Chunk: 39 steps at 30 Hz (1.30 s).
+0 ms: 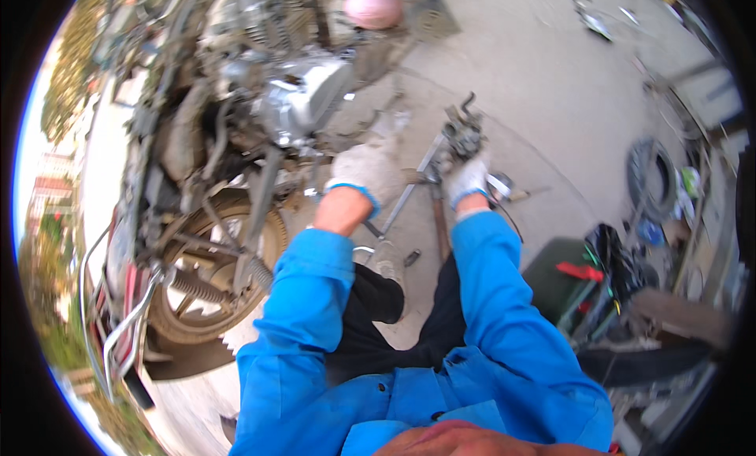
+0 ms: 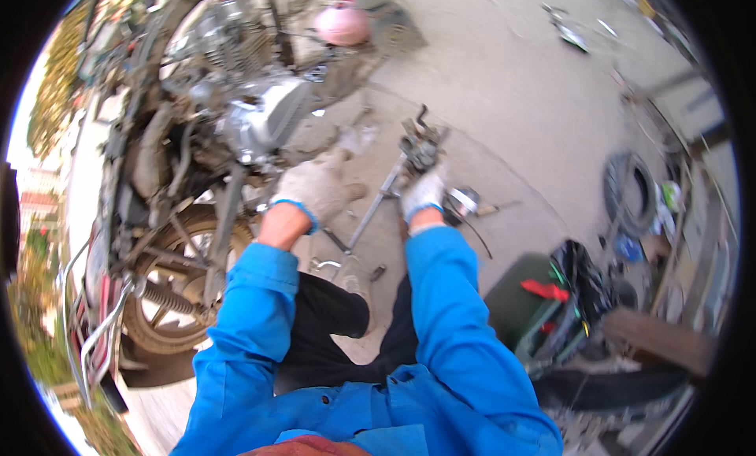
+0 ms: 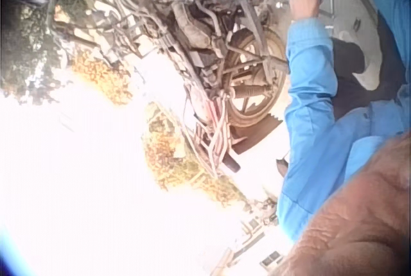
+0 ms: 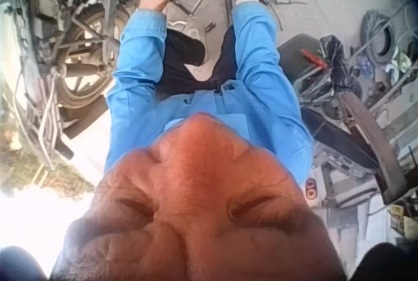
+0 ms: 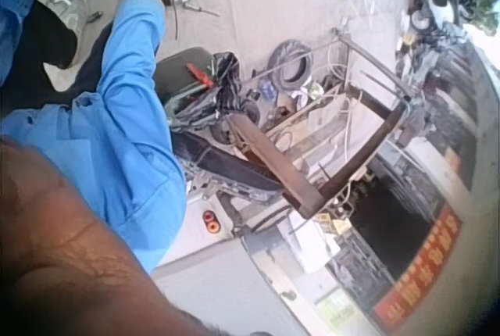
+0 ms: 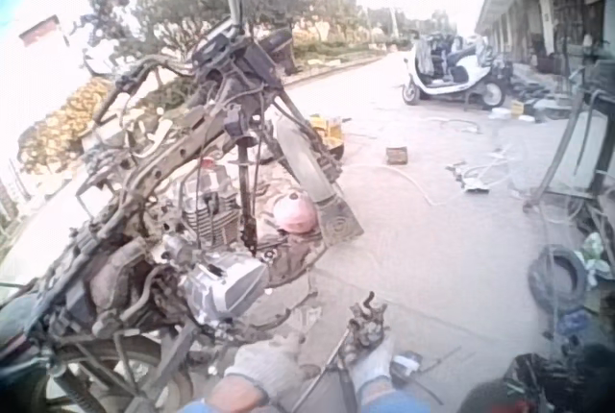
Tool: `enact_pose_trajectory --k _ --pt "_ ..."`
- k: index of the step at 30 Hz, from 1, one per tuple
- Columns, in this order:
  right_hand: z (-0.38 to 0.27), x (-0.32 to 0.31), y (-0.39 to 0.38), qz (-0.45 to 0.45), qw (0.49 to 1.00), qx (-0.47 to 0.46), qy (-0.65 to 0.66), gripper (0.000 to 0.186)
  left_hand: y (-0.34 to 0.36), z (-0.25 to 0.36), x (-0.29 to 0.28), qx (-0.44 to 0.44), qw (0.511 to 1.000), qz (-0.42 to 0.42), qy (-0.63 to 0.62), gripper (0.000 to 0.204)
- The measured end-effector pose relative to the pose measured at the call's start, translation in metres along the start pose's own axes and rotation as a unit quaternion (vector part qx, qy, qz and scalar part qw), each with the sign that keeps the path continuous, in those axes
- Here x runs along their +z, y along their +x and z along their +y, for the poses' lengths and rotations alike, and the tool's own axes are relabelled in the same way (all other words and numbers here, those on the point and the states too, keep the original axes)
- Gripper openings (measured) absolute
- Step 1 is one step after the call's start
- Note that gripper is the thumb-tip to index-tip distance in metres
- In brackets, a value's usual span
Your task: The person is repairing a motorcycle engine. They use various tools to remove and adjust parts of the engine, including the carburetor and spark plug.
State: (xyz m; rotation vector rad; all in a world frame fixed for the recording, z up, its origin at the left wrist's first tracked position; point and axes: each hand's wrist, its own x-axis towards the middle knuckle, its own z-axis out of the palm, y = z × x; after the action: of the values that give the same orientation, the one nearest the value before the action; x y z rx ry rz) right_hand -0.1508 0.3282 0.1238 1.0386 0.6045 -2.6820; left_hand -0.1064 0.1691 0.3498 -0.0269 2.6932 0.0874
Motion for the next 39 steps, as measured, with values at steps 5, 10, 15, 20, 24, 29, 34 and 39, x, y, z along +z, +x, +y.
enact_pose_trajectory --k 5,10,15,20,24,29,34,39 --pt "-0.036 -0.038 0.047 0.174 0.974 -0.059 0.134 0.067 -0.01 0.009 0.002 0.056 0.997 -0.045 0.023 0.068" --pt "-0.076 -0.077 0.066 0.266 0.902 -0.216 0.264 0.061 -0.017 0.013 0.003 0.094 0.994 -0.042 0.024 0.061" --pt "-0.113 -0.115 0.058 0.296 0.889 -0.201 0.286 0.05 -0.023 0.015 0.01 0.154 0.988 -0.012 0.007 0.055" --pt "-0.097 -0.106 0.076 0.216 0.929 -0.156 0.258 0.046 -0.022 0.018 0.012 0.186 0.983 0.006 0.001 0.051" --pt "-0.052 -0.074 0.083 0.116 0.982 -0.131 0.072 0.043 -0.011 0.017 0.022 0.234 0.97 0.07 -0.013 0.034" --pt "-0.036 -0.023 0.027 -0.002 0.992 -0.061 0.114 0.051 0.008 0.014 0.048 0.274 0.949 0.151 -0.049 0.02" --pt "-0.042 0.028 -0.049 -0.045 0.991 -0.032 0.126 0.082 0.02 0.02 0.057 0.255 0.962 0.071 -0.072 0.023" --pt "-0.004 0.029 -0.083 -0.034 0.996 -0.071 0.033 0.101 0.022 0.021 0.072 0.228 0.963 0.053 -0.137 0.03"
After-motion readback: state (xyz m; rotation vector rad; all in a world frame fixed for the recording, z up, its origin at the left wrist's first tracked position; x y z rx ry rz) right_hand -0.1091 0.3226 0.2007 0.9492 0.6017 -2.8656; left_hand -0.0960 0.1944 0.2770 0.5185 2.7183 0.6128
